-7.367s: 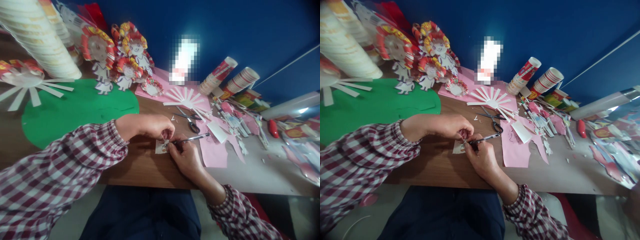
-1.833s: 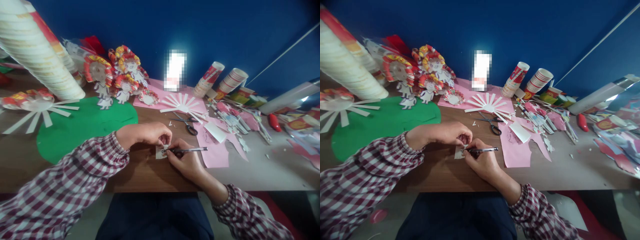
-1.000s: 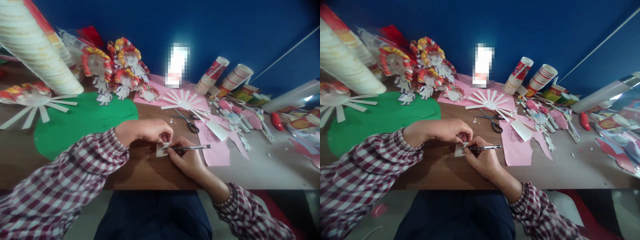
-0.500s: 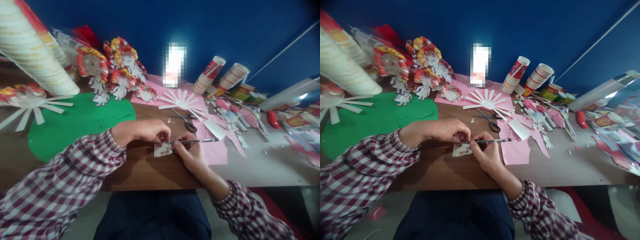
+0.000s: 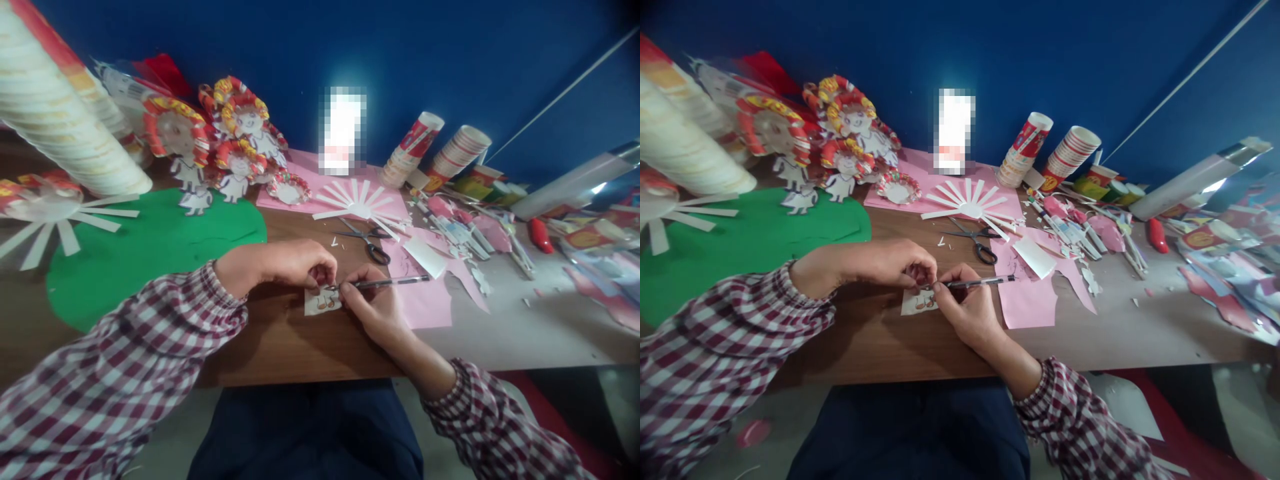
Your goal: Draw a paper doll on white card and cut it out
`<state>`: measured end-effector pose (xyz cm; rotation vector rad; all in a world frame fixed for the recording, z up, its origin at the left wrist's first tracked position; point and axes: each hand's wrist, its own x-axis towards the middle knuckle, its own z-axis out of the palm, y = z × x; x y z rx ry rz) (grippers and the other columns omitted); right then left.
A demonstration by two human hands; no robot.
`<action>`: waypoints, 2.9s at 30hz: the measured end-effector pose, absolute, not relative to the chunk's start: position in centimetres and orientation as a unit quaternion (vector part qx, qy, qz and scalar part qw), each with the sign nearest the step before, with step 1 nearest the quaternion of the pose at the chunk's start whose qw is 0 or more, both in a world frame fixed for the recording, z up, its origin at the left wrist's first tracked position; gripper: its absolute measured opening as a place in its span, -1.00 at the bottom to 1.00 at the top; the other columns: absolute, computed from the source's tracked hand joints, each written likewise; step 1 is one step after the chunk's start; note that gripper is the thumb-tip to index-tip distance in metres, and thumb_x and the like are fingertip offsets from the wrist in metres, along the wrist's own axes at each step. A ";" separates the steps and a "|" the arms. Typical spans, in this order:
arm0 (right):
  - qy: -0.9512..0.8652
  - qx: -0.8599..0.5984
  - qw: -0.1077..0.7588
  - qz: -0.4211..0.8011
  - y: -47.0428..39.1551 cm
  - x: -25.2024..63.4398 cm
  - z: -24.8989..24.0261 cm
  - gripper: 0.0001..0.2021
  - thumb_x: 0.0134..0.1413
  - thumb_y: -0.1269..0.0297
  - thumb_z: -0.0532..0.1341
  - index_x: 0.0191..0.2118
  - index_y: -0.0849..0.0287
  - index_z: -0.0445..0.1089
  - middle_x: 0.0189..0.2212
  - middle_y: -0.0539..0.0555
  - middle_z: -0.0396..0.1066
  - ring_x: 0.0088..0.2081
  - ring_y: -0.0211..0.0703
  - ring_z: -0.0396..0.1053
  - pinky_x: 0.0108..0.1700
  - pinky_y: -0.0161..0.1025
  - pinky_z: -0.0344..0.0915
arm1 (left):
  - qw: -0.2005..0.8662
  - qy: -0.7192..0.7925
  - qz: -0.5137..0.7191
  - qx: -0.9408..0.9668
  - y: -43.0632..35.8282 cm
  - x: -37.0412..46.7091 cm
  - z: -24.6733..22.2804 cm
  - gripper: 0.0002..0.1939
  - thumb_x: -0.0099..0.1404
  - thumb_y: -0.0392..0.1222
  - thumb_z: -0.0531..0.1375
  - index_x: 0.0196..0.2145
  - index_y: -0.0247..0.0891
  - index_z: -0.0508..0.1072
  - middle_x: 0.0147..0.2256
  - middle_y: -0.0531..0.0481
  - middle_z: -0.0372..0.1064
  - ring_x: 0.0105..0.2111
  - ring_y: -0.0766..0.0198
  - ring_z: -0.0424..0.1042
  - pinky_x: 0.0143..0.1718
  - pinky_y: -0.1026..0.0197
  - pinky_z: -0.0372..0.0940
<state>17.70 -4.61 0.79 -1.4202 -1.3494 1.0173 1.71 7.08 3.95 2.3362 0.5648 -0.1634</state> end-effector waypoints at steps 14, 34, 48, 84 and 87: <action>-0.561 -0.580 0.437 0.396 -4.7 17.6 1.3 -0.88 0.03 0.29 0.20 -0.45 0.17 0.26 -0.60 -0.06 0.29 -0.56 -0.34 0.22 -0.53 -0.38 0.15 | 0.367 0.198 -0.051 0.908 7.4 1.6 3.4 -0.69 0.07 -0.44 0.17 -0.21 -0.21 0.47 -0.33 0.08 0.46 -0.40 0.40 0.37 -0.41 0.38 0.15; -0.668 -0.569 0.342 0.336 -5.1 17.4 0.3 -0.93 0.04 0.28 0.23 -0.36 0.15 0.35 -0.52 0.01 0.45 -0.54 -0.26 0.33 -0.51 -0.35 0.18 | 0.400 0.190 -0.041 0.896 7.1 1.5 3.4 -0.80 0.06 -0.44 0.21 -0.32 -0.27 0.47 -0.39 0.07 0.43 -0.41 0.39 0.37 -0.43 0.38 0.14; -0.692 -0.570 0.325 0.300 -5.0 17.0 0.7 -0.94 0.04 0.30 0.23 -0.38 0.16 0.37 -0.57 -0.03 0.41 -0.58 -0.31 0.28 -0.52 -0.37 0.17 | 0.386 0.191 -0.047 0.901 7.2 1.6 3.6 -0.81 0.09 -0.42 0.21 -0.31 -0.27 0.48 -0.39 0.06 0.43 -0.41 0.38 0.35 -0.43 0.36 0.13; -0.668 -0.581 0.352 0.306 -4.8 17.2 0.6 -0.94 0.00 0.34 0.18 -0.42 0.19 0.29 -0.61 -0.08 0.28 -0.59 -0.35 0.18 -0.54 -0.41 0.13 | 0.375 0.210 -0.050 0.902 6.9 1.8 4.0 -0.73 0.05 -0.48 0.18 -0.29 -0.25 0.50 -0.38 0.08 0.44 -0.41 0.41 0.36 -0.43 0.40 0.13; -0.659 -0.582 0.358 0.314 -4.8 17.3 0.5 -0.93 0.01 0.33 0.18 -0.42 0.19 0.28 -0.61 -0.08 0.26 -0.59 -0.35 0.17 -0.54 -0.41 0.12 | 0.375 0.211 -0.051 0.901 6.9 1.8 4.0 -0.72 0.05 -0.49 0.17 -0.28 -0.26 0.50 -0.39 0.08 0.44 -0.42 0.42 0.36 -0.43 0.41 0.14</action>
